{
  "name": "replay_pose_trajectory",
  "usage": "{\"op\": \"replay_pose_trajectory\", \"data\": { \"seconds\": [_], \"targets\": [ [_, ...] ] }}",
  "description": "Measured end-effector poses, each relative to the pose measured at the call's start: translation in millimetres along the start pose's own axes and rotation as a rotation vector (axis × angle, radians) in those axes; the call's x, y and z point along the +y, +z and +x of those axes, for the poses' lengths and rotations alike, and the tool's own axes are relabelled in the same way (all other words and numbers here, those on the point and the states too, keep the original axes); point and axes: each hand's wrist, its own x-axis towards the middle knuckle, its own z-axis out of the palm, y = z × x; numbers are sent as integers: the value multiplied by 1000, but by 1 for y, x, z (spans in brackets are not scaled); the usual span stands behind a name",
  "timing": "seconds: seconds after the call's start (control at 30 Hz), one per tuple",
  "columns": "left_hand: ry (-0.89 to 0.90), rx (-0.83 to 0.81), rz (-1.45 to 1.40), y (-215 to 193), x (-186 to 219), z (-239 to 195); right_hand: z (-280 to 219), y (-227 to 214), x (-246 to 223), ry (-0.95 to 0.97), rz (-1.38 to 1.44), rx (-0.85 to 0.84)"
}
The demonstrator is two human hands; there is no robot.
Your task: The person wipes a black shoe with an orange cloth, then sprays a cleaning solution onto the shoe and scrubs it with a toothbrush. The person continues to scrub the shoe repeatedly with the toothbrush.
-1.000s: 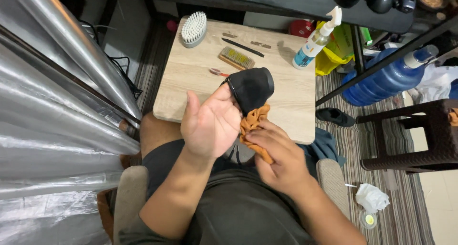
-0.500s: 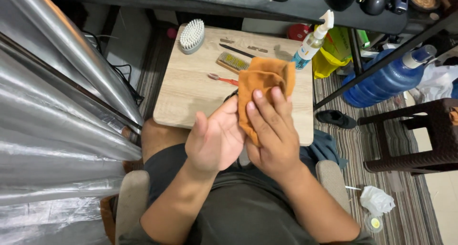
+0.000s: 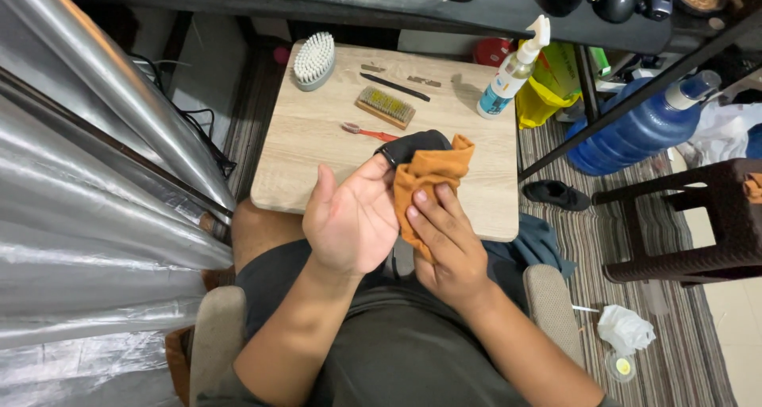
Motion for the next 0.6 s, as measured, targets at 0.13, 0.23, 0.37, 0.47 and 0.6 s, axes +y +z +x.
{"op": "replay_pose_trajectory", "data": {
  "seconds": [0.13, 0.23, 0.37, 0.47, 0.6],
  "targets": [
    [24, 18, 42, -4, 7, 5, -7, -9, -2, 73, 64, 2],
    [77, 33, -63, -8, 15, 6, -9, -18, 8, 219, 230, -107],
    [133, 68, -80, -7, 26, 7, 5, -39, 30, 458, 348, -31],
    [126, 104, -126, -27, 26, 7, 18, -49, 34, 481, 323, 66],
    [123, 150, -147, -41, 23, 8, 29, -24, 27, 373, 387, -5]
  ]
}}
